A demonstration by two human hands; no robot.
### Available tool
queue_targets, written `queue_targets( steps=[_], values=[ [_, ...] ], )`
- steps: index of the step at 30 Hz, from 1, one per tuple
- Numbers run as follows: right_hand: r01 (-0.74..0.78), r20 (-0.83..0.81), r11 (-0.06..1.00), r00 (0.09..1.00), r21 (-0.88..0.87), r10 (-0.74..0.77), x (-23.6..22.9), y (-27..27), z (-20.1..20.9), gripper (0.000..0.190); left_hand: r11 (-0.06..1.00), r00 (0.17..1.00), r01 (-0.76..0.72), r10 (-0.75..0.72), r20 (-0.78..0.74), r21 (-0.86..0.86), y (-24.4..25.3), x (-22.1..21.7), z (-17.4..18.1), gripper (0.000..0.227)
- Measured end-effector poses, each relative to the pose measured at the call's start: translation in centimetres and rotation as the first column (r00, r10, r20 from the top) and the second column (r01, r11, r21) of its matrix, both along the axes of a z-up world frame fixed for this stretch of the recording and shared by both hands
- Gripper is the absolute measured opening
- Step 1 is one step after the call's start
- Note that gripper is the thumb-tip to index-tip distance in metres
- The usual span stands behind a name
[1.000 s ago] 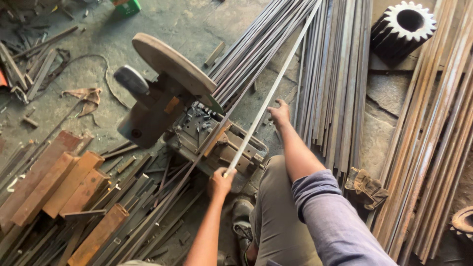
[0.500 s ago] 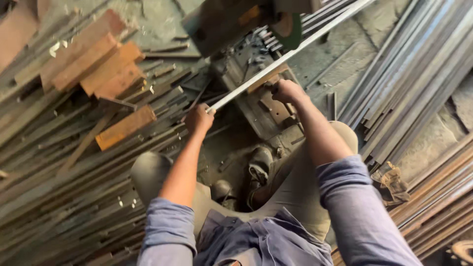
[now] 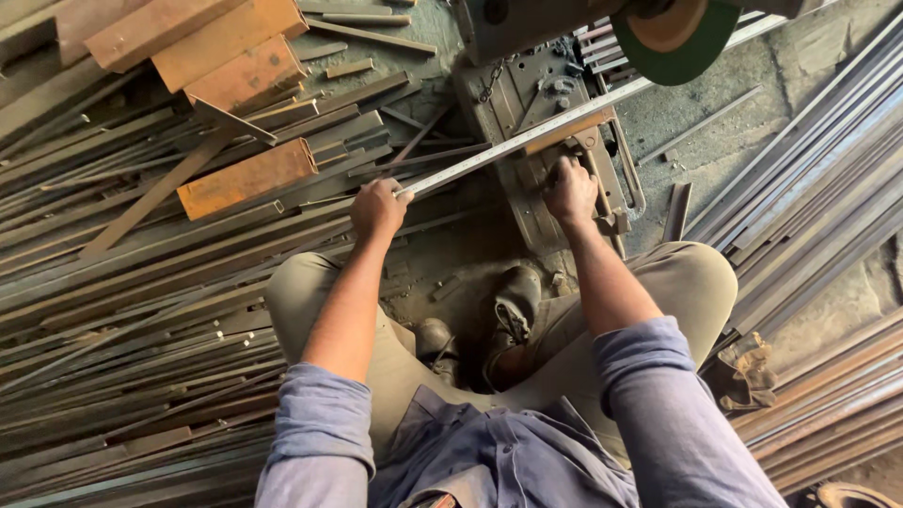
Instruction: The person sits on the floor in a workshop and repeatedly measures and cuts long metal rods using a chop saw. They use a tape measure to mark lengths, position the rods under the saw blade, and cut them, creating sparks. The cut pieces are placed on the floor.
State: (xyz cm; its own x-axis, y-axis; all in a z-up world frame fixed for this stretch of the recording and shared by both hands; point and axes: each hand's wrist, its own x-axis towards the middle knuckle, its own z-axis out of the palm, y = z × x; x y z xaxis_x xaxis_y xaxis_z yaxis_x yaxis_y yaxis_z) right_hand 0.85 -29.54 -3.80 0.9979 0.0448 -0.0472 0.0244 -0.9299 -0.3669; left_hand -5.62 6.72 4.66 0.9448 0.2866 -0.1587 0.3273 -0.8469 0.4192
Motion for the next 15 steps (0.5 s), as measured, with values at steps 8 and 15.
queue_targets(
  steps=[8, 15],
  values=[
    [-0.172, 0.218, 0.950, 0.969, 0.261, 0.115, 3.1, 3.0, 6.5, 0.010, 0.997, 0.999, -0.001, -0.002, 0.045, 0.072, -0.1, 0.2, -0.5, 0.026],
    [-0.252, 0.260, 0.966, 0.938, 0.061, 0.229, 4.3, 3.6, 6.4, 0.004, 0.995, 1.000, -0.014, 0.012, 0.025, 0.102, -0.1, 0.2, -0.8, 0.029]
  ],
)
